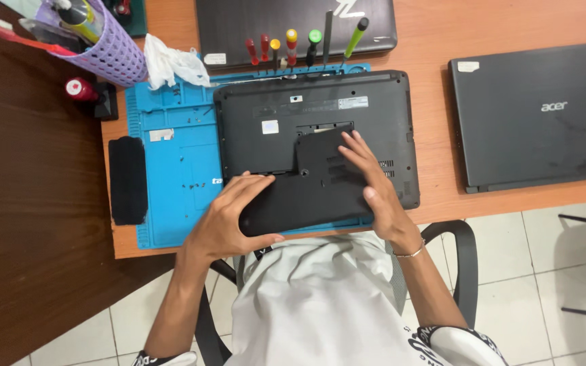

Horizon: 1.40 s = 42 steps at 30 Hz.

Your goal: The person installs a RAM module into the internal slot of a laptop, wipes the top lid of another laptop with a cloth, and then uses a screwdriver on the underside of a laptop.

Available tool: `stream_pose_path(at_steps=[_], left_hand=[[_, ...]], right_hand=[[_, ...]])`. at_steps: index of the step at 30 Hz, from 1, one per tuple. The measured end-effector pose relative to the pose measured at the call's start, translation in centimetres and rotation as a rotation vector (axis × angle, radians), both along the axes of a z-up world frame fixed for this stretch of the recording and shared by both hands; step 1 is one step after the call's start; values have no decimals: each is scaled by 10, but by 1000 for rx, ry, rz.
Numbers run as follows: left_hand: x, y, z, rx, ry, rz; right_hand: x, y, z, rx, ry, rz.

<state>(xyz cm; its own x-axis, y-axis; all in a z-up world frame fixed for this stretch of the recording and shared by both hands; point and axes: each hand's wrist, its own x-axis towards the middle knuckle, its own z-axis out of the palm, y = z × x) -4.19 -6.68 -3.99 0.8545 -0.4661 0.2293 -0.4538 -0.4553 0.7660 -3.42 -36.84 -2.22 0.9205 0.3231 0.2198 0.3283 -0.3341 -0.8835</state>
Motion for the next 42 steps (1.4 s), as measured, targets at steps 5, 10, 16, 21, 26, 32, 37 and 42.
stream_pose_path(at_steps=[5,10,16,21,26,32,37,42], left_hand=[[8,5,3,109,-134,9],[9,5,4,203,-174,34],[9,6,-2,217,-195,25],[11,8,-7,212,-239,19],[14,8,-10,204,-225,9],[20,5,-8,200,-213,-6],[22,5,-1,223,-200,-24],[23,5,7,257,-167,-27]], right_hand=[[2,-3,-2,-201,-93,26],[4,-7,-5,-390,-167,84],[0,-9,-2,-517,-216,95],[3,-9,-3,-530,-282,83],[1,-12,-6,-525,-310,72],[1,-14,-7,-535,-322,55],[1,-14,-7,-548,-320,50],[3,-13,-7,-570,-316,44]])
